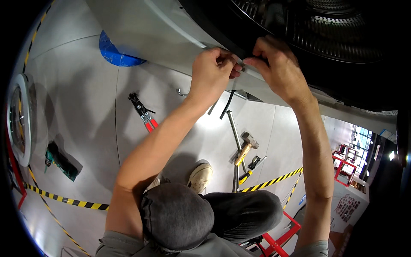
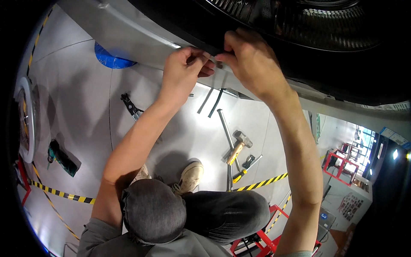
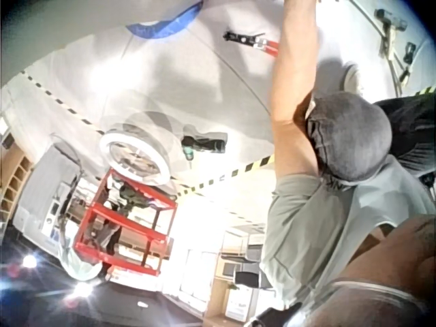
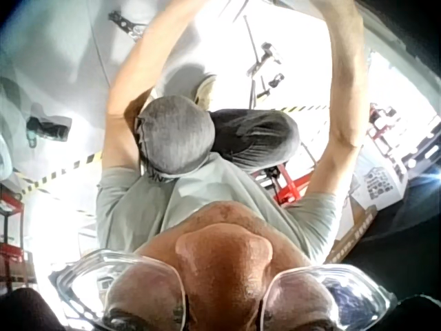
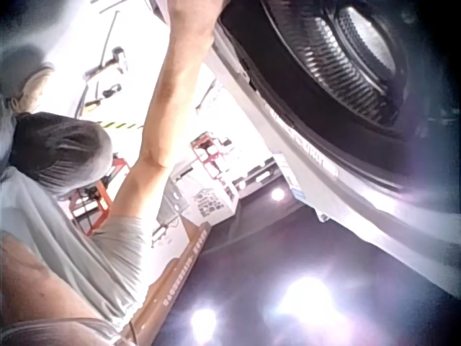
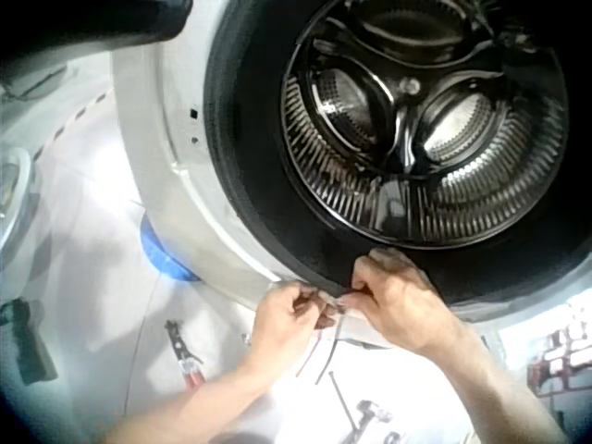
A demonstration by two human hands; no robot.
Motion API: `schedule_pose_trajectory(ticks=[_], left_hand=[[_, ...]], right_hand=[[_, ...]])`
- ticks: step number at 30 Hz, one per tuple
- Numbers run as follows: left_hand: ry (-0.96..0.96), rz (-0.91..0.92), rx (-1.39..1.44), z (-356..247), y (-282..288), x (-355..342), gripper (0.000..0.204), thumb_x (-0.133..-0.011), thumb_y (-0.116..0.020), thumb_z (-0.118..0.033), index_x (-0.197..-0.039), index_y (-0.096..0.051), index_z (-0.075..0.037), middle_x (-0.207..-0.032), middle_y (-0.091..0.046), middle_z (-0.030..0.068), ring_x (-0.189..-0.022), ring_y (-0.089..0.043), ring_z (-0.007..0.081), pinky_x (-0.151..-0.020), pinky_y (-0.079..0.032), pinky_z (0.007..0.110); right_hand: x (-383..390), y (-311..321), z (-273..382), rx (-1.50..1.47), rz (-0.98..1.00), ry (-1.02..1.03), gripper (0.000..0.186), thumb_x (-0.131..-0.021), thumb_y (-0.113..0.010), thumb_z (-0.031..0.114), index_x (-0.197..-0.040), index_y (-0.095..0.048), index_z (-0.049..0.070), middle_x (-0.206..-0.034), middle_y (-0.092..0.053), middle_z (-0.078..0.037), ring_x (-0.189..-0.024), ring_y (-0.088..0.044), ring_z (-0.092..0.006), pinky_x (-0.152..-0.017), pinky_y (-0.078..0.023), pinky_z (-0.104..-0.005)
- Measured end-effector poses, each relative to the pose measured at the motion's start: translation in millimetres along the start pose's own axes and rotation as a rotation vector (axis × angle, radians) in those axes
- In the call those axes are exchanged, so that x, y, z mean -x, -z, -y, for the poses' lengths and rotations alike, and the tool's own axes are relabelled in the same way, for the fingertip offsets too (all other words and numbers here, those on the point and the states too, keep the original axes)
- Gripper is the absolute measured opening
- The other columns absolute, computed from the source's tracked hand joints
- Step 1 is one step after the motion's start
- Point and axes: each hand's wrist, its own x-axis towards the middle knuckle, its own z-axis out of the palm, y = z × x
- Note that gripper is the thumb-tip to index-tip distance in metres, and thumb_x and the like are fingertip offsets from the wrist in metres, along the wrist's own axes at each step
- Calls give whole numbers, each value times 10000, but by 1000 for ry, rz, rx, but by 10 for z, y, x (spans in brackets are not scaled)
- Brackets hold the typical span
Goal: The person fits a black rubber seal into the circular door opening of a washing machine by hand.
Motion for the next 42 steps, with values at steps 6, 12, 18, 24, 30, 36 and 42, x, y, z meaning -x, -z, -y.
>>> schedule_pose_trajectory(ticks=[6,12,18,24,30,36,42], left_hand=[[90,15,183,7,-106,52,180,-1039,-556,-85,-1008,-649,66,-926,-719,138,-792,-712,182,-797,-616,313],[162,20,415,-62,-99,94,128,-1023,-562,-69,-1016,-628,41,-1006,-709,159,-952,-727,249,-903,-614,373],[217,11,405,-43,-97,103,116,-1014,-592,-94,-1012,-636,13,-1024,-712,143,-961,-727,249,-912,-610,373],[241,10,334,-64,-147,105,130,-1006,-615,-108,-981,-656,12,-946,-726,139,-870,-734,232,-856,-611,343],[142,9,219,33,-154,68,105,-990,-604,-68,-962,-649,23,-900,-719,137,-775,-710,202,-774,-597,320],[81,-17,197,97,-191,72,114,-987,-589,-47,-940,-643,43,-861,-709,131,-734,-687,183,-719,-591,312],[97,28,35,55,-150,-17,162,-1007,-612,-93,-976,-668,56,-858,-711,125,-732,-681,170,-685,-582,304]], right_hand=[[211,-124,52,172,-227,52,165,-845,-762,116,-950,-654,49,-1004,-639,-111,-946,-642,-307,-830,-536,-411],[226,57,-104,-132,-88,-128,157,-895,-726,86,-1023,-657,26,-949,-665,-135,-843,-687,-304,-762,-540,-390],[76,-13,-98,-94,-26,-12,196,-916,-723,105,-1085,-654,33,-884,-635,-81,-772,-627,-200,-696,-519,-334],[49,-37,-124,-42,-21,15,164,-919,-717,105,-1035,-640,18,-865,-649,-89,-755,-641,-219,-695,-525,-352],[54,-17,-49,-4,-8,49,107,-911,-672,87,-972,-641,4,-944,-679,-163,-874,-696,-333,-798,-554,-414],[94,-66,-29,9,-6,88,104,-914,-664,85,-969,-633,2,-929,-671,-164,-872,-690,-349,-785,-554,-419],[79,-63,-191,35,-81,90,155,-894,-729,103,-969,-630,10,-887,-647,-125,-790,-651,-281,-724,-523,-387]])
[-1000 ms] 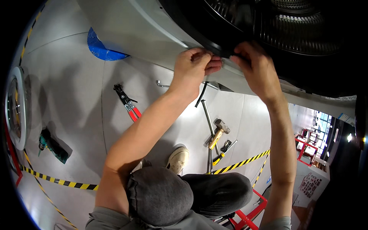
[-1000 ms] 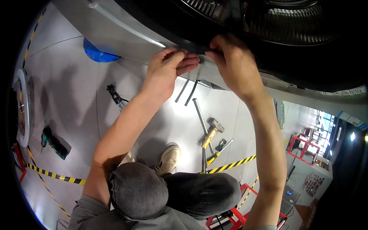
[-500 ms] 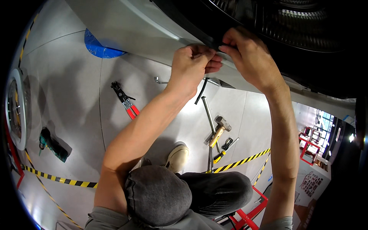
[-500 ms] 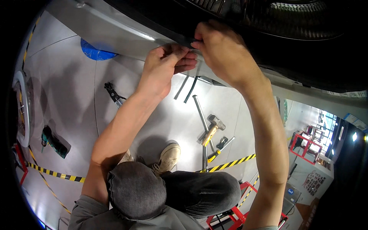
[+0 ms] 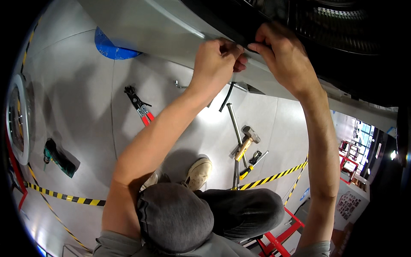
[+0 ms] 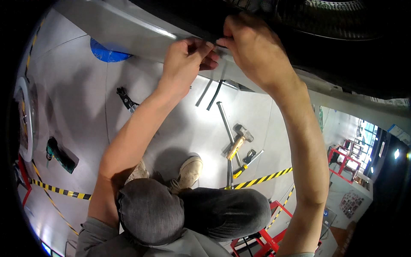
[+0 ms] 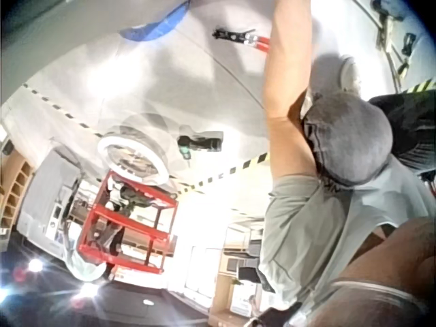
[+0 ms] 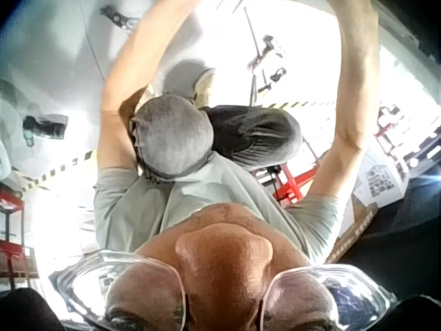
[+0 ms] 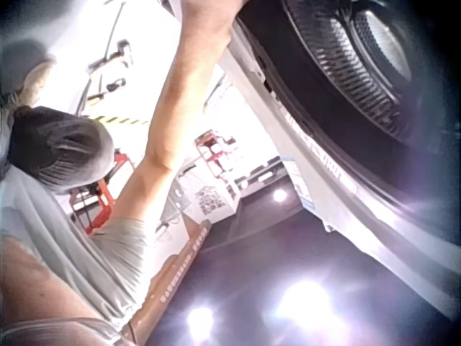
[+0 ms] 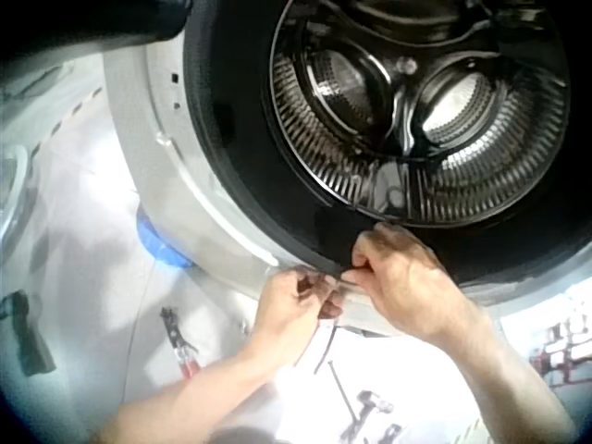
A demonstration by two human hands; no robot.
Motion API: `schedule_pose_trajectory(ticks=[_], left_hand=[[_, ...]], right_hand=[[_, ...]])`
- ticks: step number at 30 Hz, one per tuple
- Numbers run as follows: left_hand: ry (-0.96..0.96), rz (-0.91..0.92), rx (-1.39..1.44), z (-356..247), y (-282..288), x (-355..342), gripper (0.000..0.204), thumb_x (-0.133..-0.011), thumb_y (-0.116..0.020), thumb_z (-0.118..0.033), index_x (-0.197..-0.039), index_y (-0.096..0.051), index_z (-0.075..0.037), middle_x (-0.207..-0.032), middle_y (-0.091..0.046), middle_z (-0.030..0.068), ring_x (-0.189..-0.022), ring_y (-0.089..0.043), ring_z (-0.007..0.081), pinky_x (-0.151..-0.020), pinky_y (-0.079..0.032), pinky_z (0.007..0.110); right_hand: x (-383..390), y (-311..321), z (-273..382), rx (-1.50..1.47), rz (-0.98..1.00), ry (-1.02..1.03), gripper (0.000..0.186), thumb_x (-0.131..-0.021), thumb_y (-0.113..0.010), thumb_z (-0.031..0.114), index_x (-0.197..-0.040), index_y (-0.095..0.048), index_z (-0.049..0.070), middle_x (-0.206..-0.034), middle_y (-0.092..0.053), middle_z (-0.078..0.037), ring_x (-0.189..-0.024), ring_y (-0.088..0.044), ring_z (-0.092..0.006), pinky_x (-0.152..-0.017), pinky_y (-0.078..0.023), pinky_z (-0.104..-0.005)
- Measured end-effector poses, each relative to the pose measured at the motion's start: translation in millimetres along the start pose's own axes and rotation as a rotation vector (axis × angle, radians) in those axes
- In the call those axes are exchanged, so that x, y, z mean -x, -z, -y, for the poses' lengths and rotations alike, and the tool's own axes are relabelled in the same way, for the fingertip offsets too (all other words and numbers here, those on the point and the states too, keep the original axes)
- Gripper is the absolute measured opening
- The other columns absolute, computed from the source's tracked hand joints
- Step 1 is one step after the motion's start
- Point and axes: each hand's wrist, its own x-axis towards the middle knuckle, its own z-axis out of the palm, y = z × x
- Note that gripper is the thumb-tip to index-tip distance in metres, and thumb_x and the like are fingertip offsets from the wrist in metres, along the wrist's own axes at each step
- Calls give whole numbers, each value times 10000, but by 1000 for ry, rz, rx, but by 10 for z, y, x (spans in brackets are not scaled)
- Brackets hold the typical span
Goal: The person fits a black rubber seal into the circular door opening of a washing machine by hand.
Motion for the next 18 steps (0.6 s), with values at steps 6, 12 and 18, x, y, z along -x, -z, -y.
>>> schedule_pose_trajectory(ticks=[6,12,18], left_hand=[[-42,5,-66,39,47,-2,178,-1004,-632,-116,-994,-693,51,-833,-716,110,-718,-677,157,-679,-571,290],[-83,-15,-109,40,60,14,230,-995,-587,-113,-934,-701,78,-752,-716,110,-686,-689,157,-667,-549,295],[-51,38,-12,91,18,54,207,-1019,-609,-126,-1016,-693,64,-877,-725,118,-795,-689,158,-777,-572,293]], right_hand=[[-80,-13,89,-48,-22,82,190,-889,-737,89,-1016,-623,5,-890,-655,-120,-777,-653,-269,-723,-522,-376],[-151,70,125,-30,157,12,208,-894,-729,87,-1050,-615,10,-924,-682,-140,-810,-679,-287,-740,-539,-374],[-173,105,147,24,249,-91,176,-929,-713,157,-1030,-644,30,-907,-682,-141,-804,-677,-236,-745,-536,-376]])
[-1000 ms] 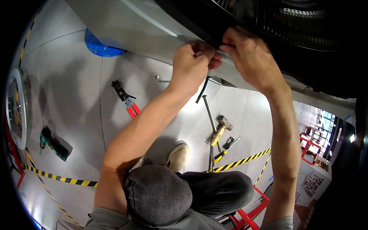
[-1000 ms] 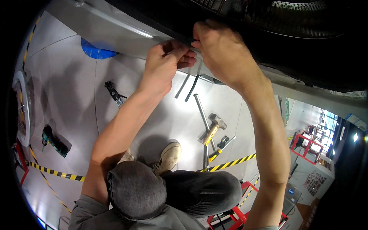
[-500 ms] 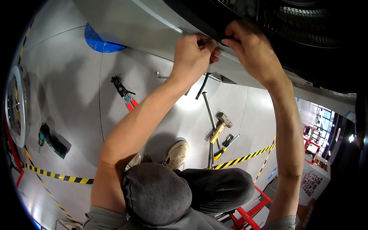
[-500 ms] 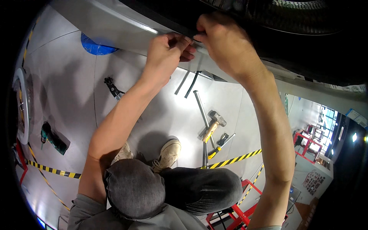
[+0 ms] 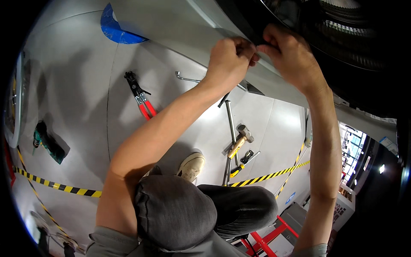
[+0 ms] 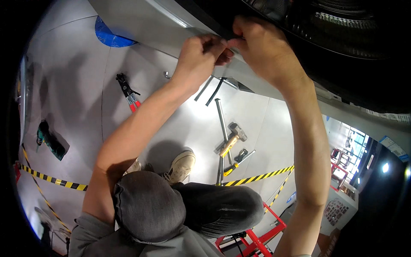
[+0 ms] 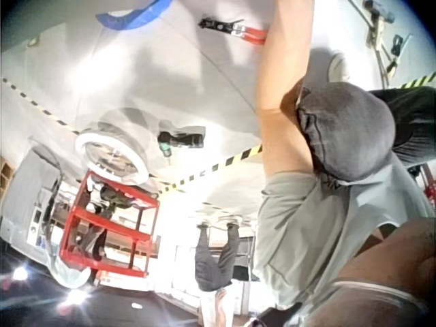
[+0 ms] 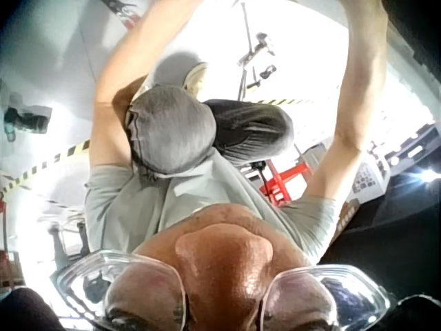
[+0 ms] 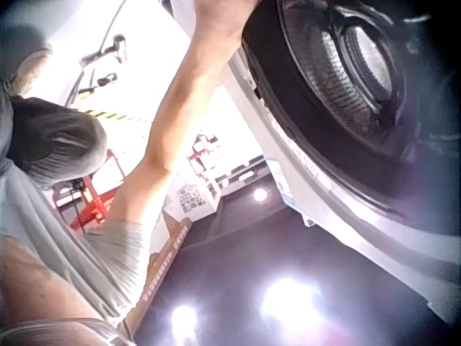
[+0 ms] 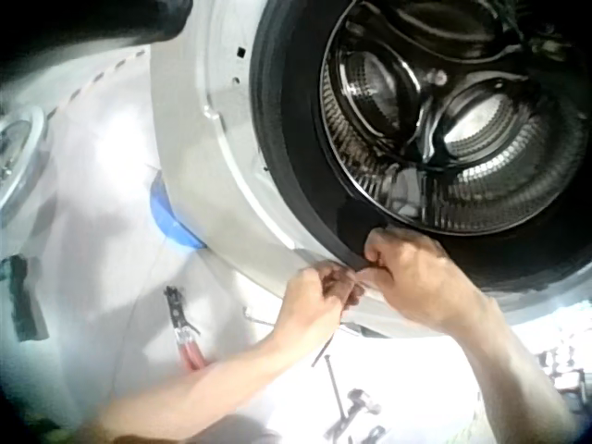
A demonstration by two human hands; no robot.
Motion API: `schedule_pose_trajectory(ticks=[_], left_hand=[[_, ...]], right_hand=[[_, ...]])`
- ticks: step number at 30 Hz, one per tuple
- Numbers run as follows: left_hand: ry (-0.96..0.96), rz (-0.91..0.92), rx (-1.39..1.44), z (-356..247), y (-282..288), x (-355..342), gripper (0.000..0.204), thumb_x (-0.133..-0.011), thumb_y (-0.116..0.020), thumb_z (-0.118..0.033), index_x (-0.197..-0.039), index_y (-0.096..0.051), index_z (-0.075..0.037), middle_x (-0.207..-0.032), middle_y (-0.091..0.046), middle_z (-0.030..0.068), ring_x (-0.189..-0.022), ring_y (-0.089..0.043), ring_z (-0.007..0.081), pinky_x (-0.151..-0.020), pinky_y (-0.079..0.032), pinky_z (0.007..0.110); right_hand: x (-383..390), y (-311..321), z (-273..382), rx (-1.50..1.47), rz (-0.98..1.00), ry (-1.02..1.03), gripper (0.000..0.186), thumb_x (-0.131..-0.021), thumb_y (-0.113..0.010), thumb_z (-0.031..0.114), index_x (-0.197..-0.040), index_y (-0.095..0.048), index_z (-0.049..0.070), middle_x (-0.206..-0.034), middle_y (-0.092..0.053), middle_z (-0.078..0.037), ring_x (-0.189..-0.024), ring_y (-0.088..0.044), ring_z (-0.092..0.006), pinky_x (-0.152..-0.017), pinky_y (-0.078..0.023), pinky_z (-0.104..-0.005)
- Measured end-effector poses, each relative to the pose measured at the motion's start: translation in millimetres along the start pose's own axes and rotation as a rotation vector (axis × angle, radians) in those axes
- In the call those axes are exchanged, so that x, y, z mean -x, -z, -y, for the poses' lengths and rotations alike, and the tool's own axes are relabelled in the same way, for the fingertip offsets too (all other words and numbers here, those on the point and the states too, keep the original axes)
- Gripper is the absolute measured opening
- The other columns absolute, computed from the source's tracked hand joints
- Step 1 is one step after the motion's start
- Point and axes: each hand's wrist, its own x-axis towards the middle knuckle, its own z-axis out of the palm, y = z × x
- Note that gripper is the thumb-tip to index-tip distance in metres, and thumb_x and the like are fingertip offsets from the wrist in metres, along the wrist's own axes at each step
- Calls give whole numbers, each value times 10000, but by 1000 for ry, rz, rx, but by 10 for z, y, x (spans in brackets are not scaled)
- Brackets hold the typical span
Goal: The person fits a black rubber seal into the circular door opening of a washing machine by hand.
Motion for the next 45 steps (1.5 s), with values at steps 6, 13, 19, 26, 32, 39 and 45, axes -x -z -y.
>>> schedule_pose_trajectory(ticks=[6,13,19,26,32,39,45], left_hand=[[88,65,288,7,-115,50,203,-1009,-621,-140,-1069,-676,46,-1002,-733,141,-910,-713,202,-854,-588,324],[178,107,303,-77,-251,87,214,-997,-641,-164,-1075,-671,33,-1052,-727,146,-967,-719,233,-881,-593,353],[130,33,305,-55,-218,95,200,-1013,-602,-131,-1084,-651,49,-1057,-722,162,-970,-721,245,-891,-597,361],[127,6,275,-101,-252,106,186,-1020,-584,-116,-1071,-661,46,-1035,-722,161,-958,-721,238,-882,-604,367],[75,-14,297,-39,-273,61,150,-995,-588,-75,-994,-667,53,-982,-719,164,-889,-720,226,-827,-609,349],[68,-77,236,-7,-268,15,159,-947,-587,-46,-856,-656,65,-822,-694,139,-730,-688,192,-701,-580,314],[85,-71,113,-46,-262,1,126,-971,-636,-58,-936,-677,55,-835,-696,121,-737,-690,187,-704,-598,310]], right_hand=[[219,199,-260,-161,120,-193,124,-952,-686,149,-1033,-674,56,-935,-694,-122,-809,-679,-222,-755,-535,-353],[325,151,-371,-78,-6,-18,172,-960,-698,164,-1071,-667,36,-912,-699,-102,-787,-660,-188,-729,-531,-335],[329,143,-296,-41,15,-91,129,-965,-673,147,-1039,-683,42,-968,-719,-135,-829,-716,-247,-755,-562,-357],[340,31,-343,-43,-87,-23,193,-942,-720,165,-1087,-671,48,-877,-698,-95,-765,-673,-188,-700,-544,-335],[328,-14,-296,-17,-101,-44,202,-920,-739,158,-1075,-673,46,-898,-706,-100,-783,-690,-195,-703,-548,-342],[300,99,-165,1,-19,-51,57,-937,-682,88,-967,-674,40,-870,-715,-146,-782,-727,-266,-731,-582,-366],[264,114,-229,81,-41,205,121,-897,-720,64,-966,-633,16,-842,-655,-107,-719,-645,-199,-652,-509,-376]])
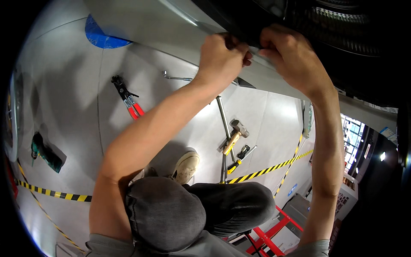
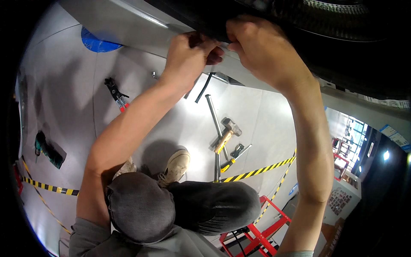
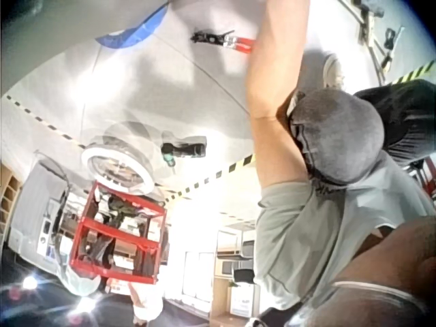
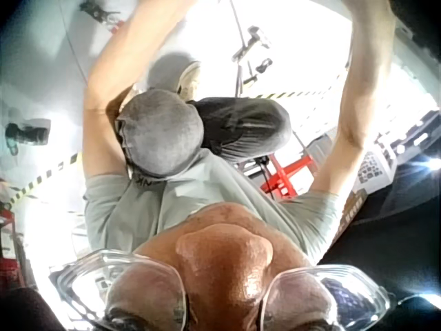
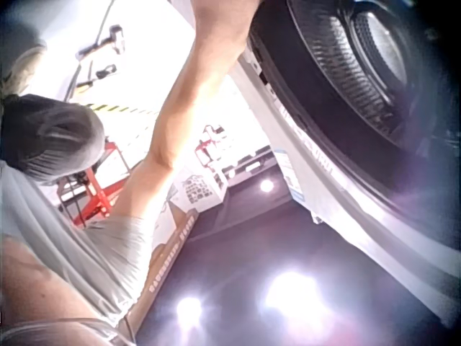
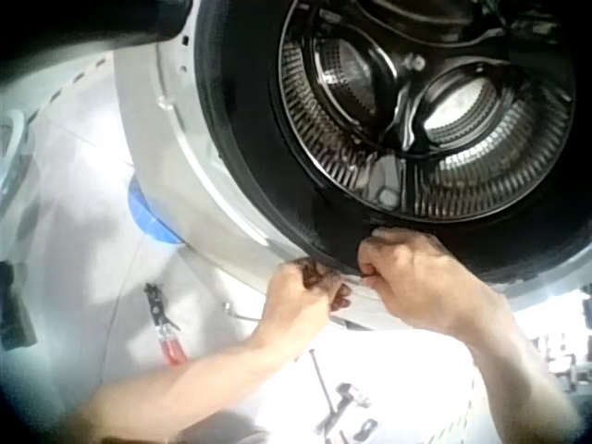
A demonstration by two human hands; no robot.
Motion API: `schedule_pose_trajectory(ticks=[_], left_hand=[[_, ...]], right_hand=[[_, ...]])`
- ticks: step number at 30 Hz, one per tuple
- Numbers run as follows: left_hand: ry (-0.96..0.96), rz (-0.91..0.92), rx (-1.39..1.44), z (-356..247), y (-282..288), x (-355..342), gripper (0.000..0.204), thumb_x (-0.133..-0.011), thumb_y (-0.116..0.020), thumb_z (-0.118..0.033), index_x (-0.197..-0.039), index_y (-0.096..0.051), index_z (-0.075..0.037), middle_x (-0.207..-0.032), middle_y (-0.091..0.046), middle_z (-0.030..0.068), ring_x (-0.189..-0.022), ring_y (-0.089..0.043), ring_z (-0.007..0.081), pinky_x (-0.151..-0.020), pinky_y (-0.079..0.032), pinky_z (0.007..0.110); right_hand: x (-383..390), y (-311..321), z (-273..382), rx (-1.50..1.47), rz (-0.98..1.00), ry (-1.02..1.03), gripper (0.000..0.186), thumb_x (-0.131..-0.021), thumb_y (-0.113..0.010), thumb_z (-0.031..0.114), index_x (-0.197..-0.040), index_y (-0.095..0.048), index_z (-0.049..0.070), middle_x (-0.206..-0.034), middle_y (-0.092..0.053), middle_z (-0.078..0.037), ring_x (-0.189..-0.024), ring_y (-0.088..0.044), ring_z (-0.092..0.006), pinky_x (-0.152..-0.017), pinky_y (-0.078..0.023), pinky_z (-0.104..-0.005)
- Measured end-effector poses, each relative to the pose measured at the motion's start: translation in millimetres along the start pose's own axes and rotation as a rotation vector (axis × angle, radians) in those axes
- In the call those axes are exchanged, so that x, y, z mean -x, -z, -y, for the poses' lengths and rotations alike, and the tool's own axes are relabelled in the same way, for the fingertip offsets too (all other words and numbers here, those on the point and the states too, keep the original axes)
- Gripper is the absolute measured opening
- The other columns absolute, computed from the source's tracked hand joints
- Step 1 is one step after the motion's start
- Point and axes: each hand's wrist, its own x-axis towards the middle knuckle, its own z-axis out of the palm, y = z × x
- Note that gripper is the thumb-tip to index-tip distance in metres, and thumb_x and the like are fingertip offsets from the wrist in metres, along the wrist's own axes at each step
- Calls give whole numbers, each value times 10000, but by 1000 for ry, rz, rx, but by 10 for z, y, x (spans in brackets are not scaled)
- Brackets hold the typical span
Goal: The person fits a black rubber seal into the circular door opening of a washing machine by hand.
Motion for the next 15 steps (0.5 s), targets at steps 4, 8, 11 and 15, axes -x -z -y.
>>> schedule_pose_trajectory(ticks=[4,8,11,15], left_hand=[[5,27,-2,-1,42,-13,170,-970,-595,-59,-905,-672,78,-796,-708,124,-710,-709,173,-665,-580,301],[-1,50,-36,-21,46,3,170,-979,-589,-65,-933,-675,74,-823,-708,125,-741,-712,173,-687,-591,292],[-6,56,-70,-15,60,0,158,-984,-601,-77,-952,-680,56,-839,-711,114,-750,-706,170,-695,-586,291],[-14,67,-102,-3,108,11,117,-984,-629,-94,-981,-684,10,-852,-717,94,-707,-673,160,-658,-545,290]], right_hand=[[-25,-50,4,-42,-13,-162,139,-897,-726,72,-983,-633,14,-842,-653,-114,-737,-657,-217,-669,-523,-376],[82,-186,25,63,-184,-94,155,-898,-732,84,-1010,-645,22,-882,-668,-117,-770,-687,-239,-694,-550,-367],[173,-195,72,94,-251,-136,165,-898,-735,90,-1028,-656,27,-914,-678,-116,-788,-702,-253,-703,-562,-363],[214,-155,63,127,-223,-161,171,-898,-736,95,-1042,-670,31,-921,-683,-113,-796,-706,-259,-706,-564,-361]])
